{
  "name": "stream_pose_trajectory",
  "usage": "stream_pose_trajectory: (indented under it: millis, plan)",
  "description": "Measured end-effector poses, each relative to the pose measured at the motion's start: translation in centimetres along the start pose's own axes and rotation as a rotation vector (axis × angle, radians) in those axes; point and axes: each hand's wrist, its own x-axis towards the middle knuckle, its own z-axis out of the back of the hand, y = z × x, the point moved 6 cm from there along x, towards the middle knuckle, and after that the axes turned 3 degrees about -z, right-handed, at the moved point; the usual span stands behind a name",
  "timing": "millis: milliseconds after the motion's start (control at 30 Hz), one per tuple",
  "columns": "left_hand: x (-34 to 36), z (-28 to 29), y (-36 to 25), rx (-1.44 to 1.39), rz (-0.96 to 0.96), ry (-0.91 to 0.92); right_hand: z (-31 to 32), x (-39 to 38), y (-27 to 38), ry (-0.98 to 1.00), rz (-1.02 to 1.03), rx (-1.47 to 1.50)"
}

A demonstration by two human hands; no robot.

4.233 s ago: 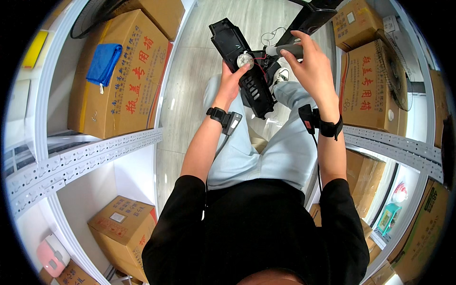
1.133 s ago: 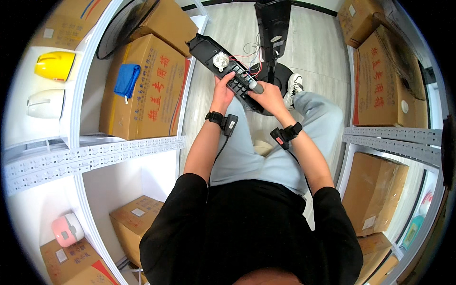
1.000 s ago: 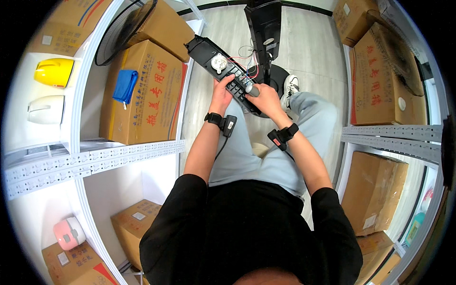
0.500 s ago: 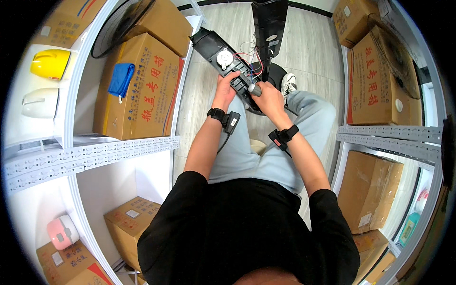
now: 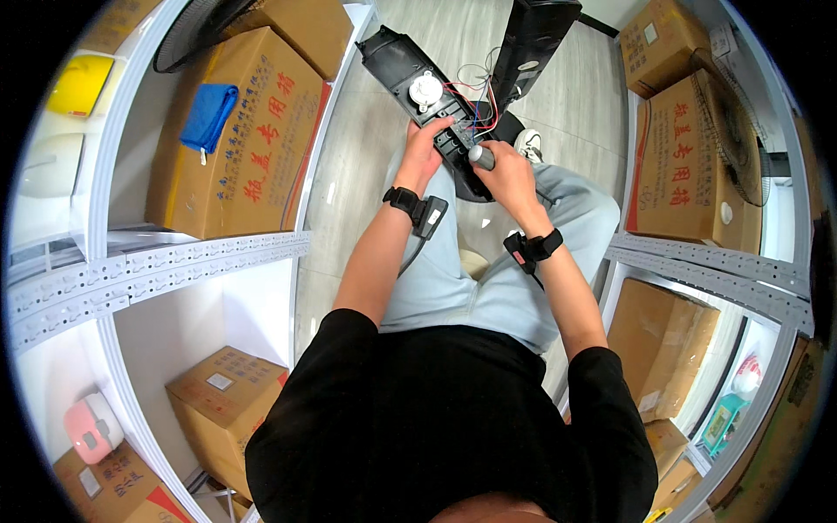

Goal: The person sits on a stool and uses a soldering iron to work on the internal wiring of a disassembled black electronic device. They then reassemble the device casing and plug in the power cord.

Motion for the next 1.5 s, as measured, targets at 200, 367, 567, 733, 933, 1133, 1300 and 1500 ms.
stream_pose_trajectory:
  millis: [200,367,567,733,933,1133,1300,1500]
  plan:
    - [0.2,0.8,-0.4,-0.048,0.003,-0.016,2.3,0.3,-1.2,-0.044,-0.114,0.245]
    - [0.0,0.9,-1.3,-0.024,-0.044,0.008,9.8,0.8,0.2,-0.247,0.011,0.234]
    - [0.1,1.3,-1.6,-0.023,-0.013,-0.015,15.2,0.1,4.4,-0.350,-0.077,0.093]
    - [-0.4,0.6,-1.9,0.012,-0.045,0.024,15.1,0.1,7.1,-0.328,-0.013,0.498]
    - [-0.7,0.5,-2.3,0.090,-0.112,0.014,11.9,3.0,9.7,-0.377,0.202,0.381]
    - [-0.9,0.1,-2.3,0.045,-0.086,0.029,10.0,5.4,10.2,-0.420,0.190,0.355]
    - [-0.6,0.8,-1.7,-0.162,-0.001,-0.004,8.9,6.2,10.0,-0.415,0.173,0.358]
    - [-0.4,1.4,-1.0,-0.238,0.078,-0.012,8.4,6.3,10.4,-0.405,0.177,0.312]
